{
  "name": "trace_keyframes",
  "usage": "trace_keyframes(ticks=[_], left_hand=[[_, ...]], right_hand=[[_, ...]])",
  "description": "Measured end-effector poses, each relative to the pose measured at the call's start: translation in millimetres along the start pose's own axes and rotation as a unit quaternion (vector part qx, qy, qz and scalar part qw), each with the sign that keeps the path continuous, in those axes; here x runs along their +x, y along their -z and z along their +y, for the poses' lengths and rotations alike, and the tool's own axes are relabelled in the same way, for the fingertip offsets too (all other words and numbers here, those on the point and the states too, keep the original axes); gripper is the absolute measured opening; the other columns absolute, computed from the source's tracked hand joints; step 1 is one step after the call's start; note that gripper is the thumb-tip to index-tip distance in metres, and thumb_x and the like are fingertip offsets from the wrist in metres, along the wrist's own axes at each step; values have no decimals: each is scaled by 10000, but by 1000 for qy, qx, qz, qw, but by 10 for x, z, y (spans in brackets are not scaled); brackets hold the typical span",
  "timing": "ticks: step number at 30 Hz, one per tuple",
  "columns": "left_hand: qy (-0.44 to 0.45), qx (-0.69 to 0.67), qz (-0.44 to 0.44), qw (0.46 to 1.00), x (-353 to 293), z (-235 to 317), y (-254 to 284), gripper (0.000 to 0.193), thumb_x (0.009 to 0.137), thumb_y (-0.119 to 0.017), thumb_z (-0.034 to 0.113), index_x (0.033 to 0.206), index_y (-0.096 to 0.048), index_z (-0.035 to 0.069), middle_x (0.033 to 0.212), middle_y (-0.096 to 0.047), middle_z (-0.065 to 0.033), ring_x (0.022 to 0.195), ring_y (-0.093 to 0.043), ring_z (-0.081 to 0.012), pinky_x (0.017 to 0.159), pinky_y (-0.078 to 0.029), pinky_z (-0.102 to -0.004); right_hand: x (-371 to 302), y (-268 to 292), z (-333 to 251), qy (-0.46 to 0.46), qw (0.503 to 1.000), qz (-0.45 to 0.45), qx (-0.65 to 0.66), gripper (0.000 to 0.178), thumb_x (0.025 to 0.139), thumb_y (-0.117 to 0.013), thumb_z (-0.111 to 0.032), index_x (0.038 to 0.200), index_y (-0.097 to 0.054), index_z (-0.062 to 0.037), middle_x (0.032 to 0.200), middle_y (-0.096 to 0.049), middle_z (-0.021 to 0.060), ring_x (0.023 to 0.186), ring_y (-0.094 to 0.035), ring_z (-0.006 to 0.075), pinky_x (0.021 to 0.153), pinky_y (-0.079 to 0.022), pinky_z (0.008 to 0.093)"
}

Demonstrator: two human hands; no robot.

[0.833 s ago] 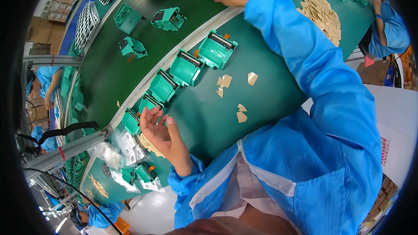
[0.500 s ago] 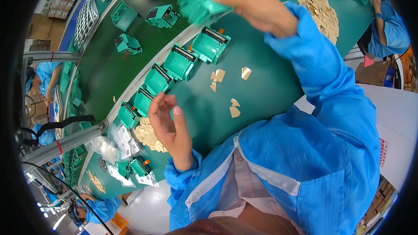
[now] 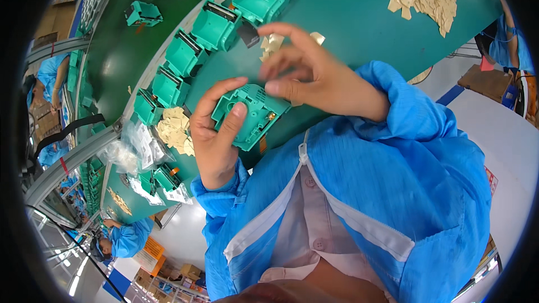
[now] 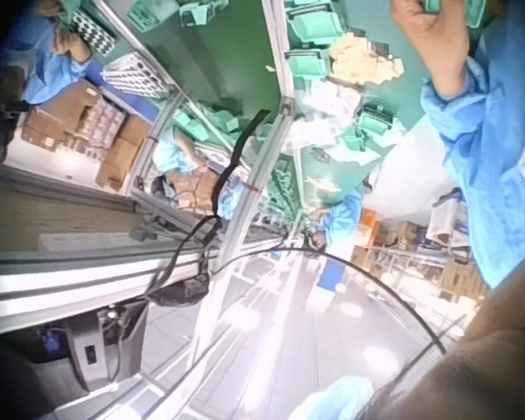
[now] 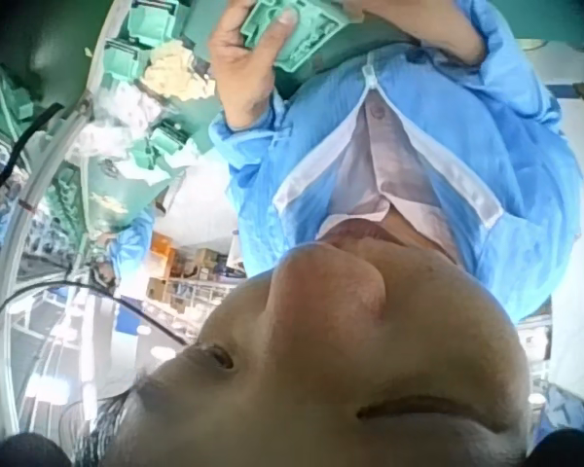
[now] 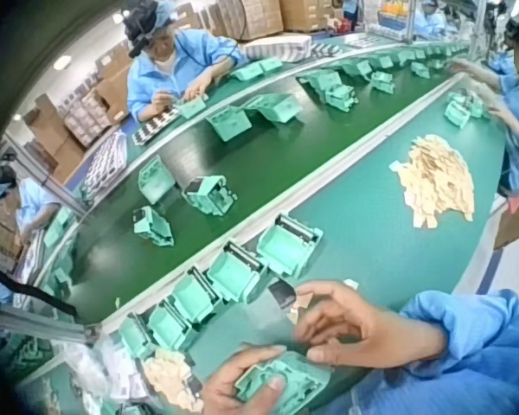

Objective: The person assembles small green plastic housing components with internal electronic modules by hand on an assembly line.

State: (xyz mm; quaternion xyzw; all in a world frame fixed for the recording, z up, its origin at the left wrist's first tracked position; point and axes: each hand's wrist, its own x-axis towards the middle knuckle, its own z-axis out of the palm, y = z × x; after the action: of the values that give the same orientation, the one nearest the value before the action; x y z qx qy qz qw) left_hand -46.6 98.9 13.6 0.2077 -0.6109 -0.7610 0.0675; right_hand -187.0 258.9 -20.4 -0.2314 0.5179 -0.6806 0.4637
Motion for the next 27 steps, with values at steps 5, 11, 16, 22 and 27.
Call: trace_keyframes(ticks=[5,11,16,22,27], left_hand=[[90,-9,13,996,-12,-25,26,246,903,-669,26,1148,-676,10,946,-579,-18,853,-552,-80,780,-430,-214],[60,56,-30,996,38,-40,36,254,853,-665,-24,1104,-689,10,903,-592,-21,833,-556,-81,748,-423,-217],[60,85,-33,994,72,-102,64,276,809,-678,-39,1077,-691,24,875,-590,-28,793,-562,-96,729,-430,-228],[53,108,-26,992,92,-132,57,291,779,-724,-25,1061,-696,36,861,-591,-36,796,-581,-107,721,-444,-234],[36,148,-26,988,114,-132,46,297,768,-746,-18,1055,-698,39,863,-598,-39,774,-587,-108,698,-458,-240]], right_hand=[[-36,132,-115,80,988,48,-122,93,961,-637,-93,996,-569,-40,1046,-535,37,1001,-542,112,851,-487,271],[-74,13,-127,33,992,-23,-123,93,948,-636,-73,919,-556,-35,938,-552,19,846,-550,87,768,-481,254],[-49,-40,-151,-32,993,-5,-110,101,932,-658,-76,909,-565,-43,856,-576,-5,812,-567,69,692,-477,242],[-19,-88,-84,-20,987,29,-154,120,904,-694,-93,870,-590,-43,799,-614,5,763,-603,73,641,-483,240],[-3,-102,-58,-26,984,47,-168,111,882,-704,-79,863,-603,-34,802,-623,24,759,-606,84,630,-488,248]])
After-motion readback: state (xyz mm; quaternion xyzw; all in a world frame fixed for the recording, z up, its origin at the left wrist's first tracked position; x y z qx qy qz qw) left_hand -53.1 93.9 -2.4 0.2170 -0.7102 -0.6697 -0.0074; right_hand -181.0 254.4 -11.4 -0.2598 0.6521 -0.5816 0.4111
